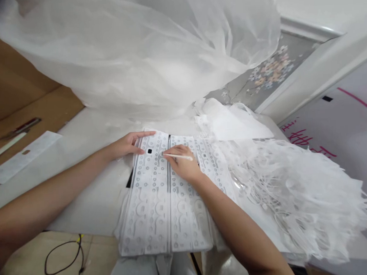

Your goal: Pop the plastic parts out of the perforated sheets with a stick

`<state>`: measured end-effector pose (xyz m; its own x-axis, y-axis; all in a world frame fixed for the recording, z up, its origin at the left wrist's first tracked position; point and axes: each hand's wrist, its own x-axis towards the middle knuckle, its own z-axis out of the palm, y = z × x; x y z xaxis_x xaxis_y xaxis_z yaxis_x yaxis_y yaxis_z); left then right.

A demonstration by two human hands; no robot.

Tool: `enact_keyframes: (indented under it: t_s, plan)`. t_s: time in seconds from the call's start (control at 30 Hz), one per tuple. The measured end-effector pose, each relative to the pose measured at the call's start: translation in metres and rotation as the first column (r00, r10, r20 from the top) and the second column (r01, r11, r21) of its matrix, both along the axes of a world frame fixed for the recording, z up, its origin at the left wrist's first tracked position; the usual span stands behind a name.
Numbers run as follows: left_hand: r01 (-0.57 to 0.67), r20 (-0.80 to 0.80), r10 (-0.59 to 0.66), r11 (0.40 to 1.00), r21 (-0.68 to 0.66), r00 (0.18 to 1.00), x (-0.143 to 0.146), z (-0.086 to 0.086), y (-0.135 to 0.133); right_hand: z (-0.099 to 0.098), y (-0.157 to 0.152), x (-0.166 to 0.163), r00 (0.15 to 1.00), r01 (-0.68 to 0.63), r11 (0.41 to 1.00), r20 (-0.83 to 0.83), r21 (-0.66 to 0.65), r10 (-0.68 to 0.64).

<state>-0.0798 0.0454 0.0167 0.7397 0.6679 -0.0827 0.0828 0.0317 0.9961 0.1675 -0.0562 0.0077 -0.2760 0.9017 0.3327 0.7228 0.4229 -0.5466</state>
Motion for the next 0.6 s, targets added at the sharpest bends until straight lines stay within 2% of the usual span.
enact_keyframes:
  t_s: [0.13, 0.27, 0.4, 0.6]
  plan:
    - [-0.01, 0.046, 0.013, 0.998, -0.064, 0.999, -0.001, 0.0, 0.001, 0.001, -0.003, -0.007, 0.954, -0.121, 0.985, 0.288, 0.123, 0.081]
    - [-0.005, 0.086, 0.016, 0.991, -0.131, 0.996, -0.001, 0.0, 0.002, -0.001, -0.001, -0.012, 0.911, -0.109, 0.981, 0.412, 0.162, 0.033]
    - [0.008, 0.088, 0.003, 0.991, -0.132, 0.996, 0.0, 0.001, 0.001, -0.003, 0.0, -0.011, 0.91, -0.035, 0.982, 0.413, 0.188, -0.047]
    - [0.011, 0.062, -0.004, 0.995, -0.1, 0.998, 0.002, 0.002, -0.001, -0.001, 0.002, -0.015, 0.944, 0.13, 0.975, 0.28, 0.178, -0.177]
